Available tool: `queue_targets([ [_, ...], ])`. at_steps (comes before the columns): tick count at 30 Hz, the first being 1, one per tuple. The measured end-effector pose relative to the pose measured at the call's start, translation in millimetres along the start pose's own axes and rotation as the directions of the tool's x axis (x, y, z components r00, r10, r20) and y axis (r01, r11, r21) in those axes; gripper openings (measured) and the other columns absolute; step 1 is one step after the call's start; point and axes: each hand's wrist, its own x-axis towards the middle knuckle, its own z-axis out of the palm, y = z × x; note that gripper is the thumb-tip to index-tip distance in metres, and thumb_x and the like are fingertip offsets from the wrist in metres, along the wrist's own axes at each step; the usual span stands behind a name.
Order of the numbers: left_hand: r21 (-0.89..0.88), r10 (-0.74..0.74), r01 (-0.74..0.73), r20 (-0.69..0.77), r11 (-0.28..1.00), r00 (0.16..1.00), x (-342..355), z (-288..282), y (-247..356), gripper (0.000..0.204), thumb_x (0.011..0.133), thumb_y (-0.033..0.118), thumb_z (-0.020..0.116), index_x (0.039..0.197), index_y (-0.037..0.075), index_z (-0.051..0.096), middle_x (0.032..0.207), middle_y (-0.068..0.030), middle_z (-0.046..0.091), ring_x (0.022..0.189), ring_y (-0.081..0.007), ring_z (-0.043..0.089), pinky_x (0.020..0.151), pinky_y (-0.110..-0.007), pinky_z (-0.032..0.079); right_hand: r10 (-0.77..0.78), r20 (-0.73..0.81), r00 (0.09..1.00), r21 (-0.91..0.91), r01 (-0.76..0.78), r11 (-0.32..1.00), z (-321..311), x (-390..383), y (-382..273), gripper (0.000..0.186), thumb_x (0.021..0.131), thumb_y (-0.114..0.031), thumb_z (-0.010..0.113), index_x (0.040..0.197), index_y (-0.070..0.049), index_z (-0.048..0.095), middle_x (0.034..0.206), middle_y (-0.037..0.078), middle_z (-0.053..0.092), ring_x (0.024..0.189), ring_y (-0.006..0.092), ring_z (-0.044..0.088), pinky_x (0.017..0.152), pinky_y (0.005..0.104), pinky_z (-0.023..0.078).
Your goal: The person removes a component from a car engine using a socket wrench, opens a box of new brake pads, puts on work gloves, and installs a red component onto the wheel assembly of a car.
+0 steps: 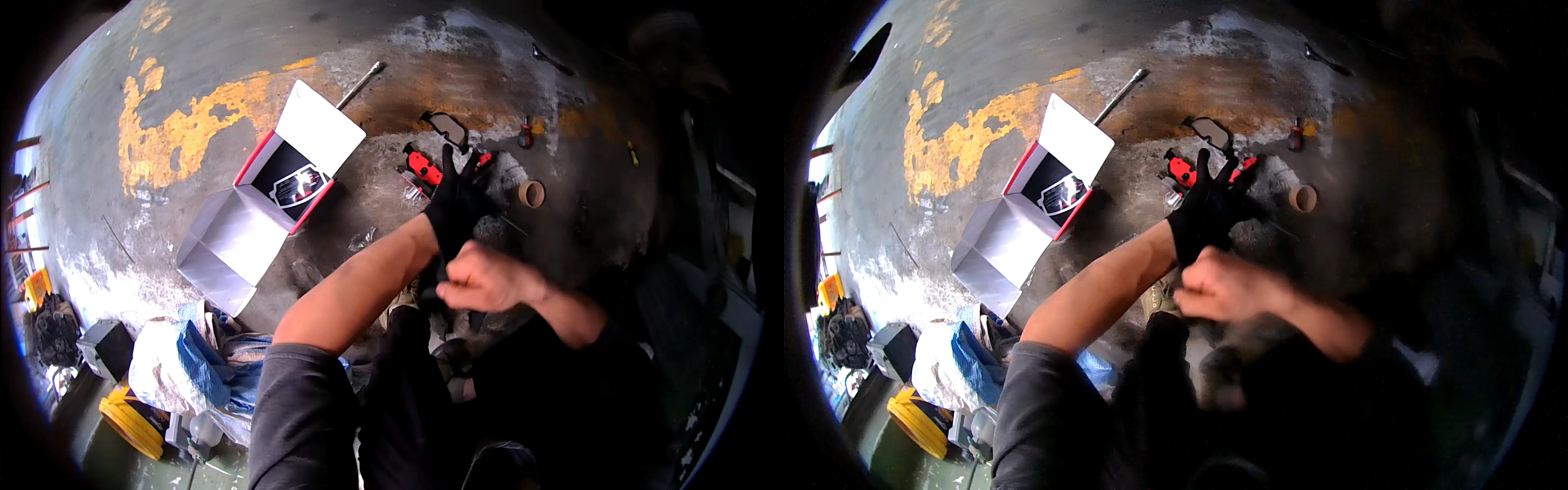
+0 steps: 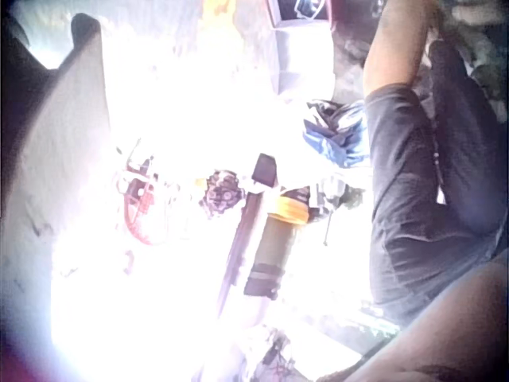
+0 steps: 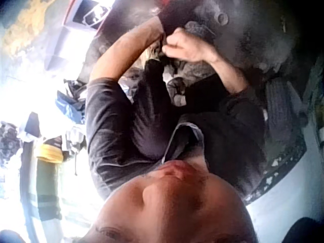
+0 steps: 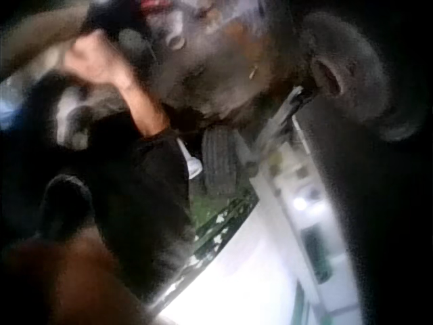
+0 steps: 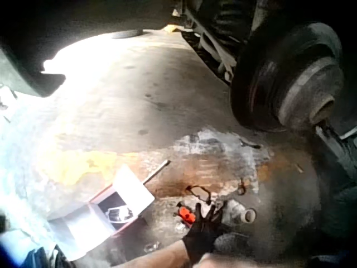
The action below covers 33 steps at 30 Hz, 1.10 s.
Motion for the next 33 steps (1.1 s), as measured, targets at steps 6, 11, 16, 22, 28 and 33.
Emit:
queue_targets([
  [6, -0.298, -0.025, -0.04, -0.212, 0.954, 0.977, -35, 4, 11, 0.052, 0.098, 0.038, 0.045, 0.146, 0.02, 0.037, 0.147, -0.0105, 0.041, 0.132, -0.0274, 0.04, 0.103, -0.051, 0.03, 0.244, -0.072, 0.967, 0.569, -0.161, 0.807, 34, 1, 8, 0.043, 0.089, -0.015, 0.062, 0.051, -0.008, 0.042, 0.044, 0.005, 0.045, 0.039, 0.0165, 0.045, 0.04, 0.0317, 0.031],
  [11, -0.844, -0.378, -0.157, -0.386, 0.513, 0.842, -66, 12, -4, 0.055, 0.101, 0.03, 0.048, 0.147, 0.003, 0.036, 0.139, -0.0139, 0.051, 0.124, -0.0182, 0.051, 0.105, -0.032, 0.041, 0.591, -0.488, 0.642, 0.872, 0.332, 0.36, -2, 36, 32, 0.023, 0.094, -0.028, 0.055, 0.083, -0.008, 0.059, 0.073, 0.002, 0.055, 0.072, 0.0139, 0.054, 0.073, 0.0279, 0.044],
  [16, -0.933, -0.269, -0.295, -0.236, -0.205, 0.934, -95, 0, 23, 0.064, 0.096, 0.041, 0.056, 0.142, -0.002, 0.042, 0.138, -0.0158, 0.052, 0.121, -0.0274, 0.055, 0.105, -0.038, 0.043, 0.52, -0.678, 0.519, 0.735, 0.488, 0.471, -28, 39, 43, 0.02, 0.089, -0.019, 0.065, 0.104, -0.005, 0.064, 0.1, 0.004, 0.064, 0.1, 0.0144, 0.058, 0.09, 0.0289, 0.044],
  [22, -0.896, -0.527, -0.033, -0.291, 0.444, 0.798, -113, -10, 4, 0.042, 0.09, 0.015, 0.059, 0.126, -0.006, 0.058, 0.118, -0.0122, 0.065, 0.107, -0.02, 0.062, 0.096, -0.03, 0.047, 0.456, -0.41, 0.79, 0.708, -0.039, 0.705, -35, 18, 68, 0.022, 0.086, -0.01, 0.068, 0.105, 0.001, 0.068, 0.1, 0.005, 0.068, 0.092, 0.0126, 0.061, 0.085, 0.0245, 0.043],
  [28, -0.692, -0.565, 0.102, -0.486, 0.715, 0.666, -132, -37, -8, 0.035, 0.096, 0.022, 0.055, 0.118, -0.003, 0.064, 0.11, -0.0088, 0.068, 0.091, -0.0138, 0.064, 0.078, -0.027, 0.05, 0.282, -0.593, 0.755, 0.591, 0.169, 0.789, -36, 0, 66, 0.019, 0.081, -0.005, 0.072, 0.097, 0.0, 0.065, 0.094, 0.001, 0.065, 0.084, 0.009, 0.059, 0.082, 0.0223, 0.044],
  [33, -0.346, -0.383, 0.206, -0.585, 0.915, 0.715, -136, -25, 37, 0.041, 0.102, 0.027, 0.048, 0.118, -0.009, 0.061, 0.106, -0.0141, 0.07, 0.092, -0.0215, 0.068, 0.079, -0.032, 0.053, 0.052, -0.84, 0.539, 0.18, 0.187, 0.966, -7, 4, 17, 0.017, 0.084, -0.003, 0.072, 0.097, -0.003, 0.062, 0.093, 0.001, 0.062, 0.087, 0.0083, 0.058, 0.08, 0.0227, 0.046],
])
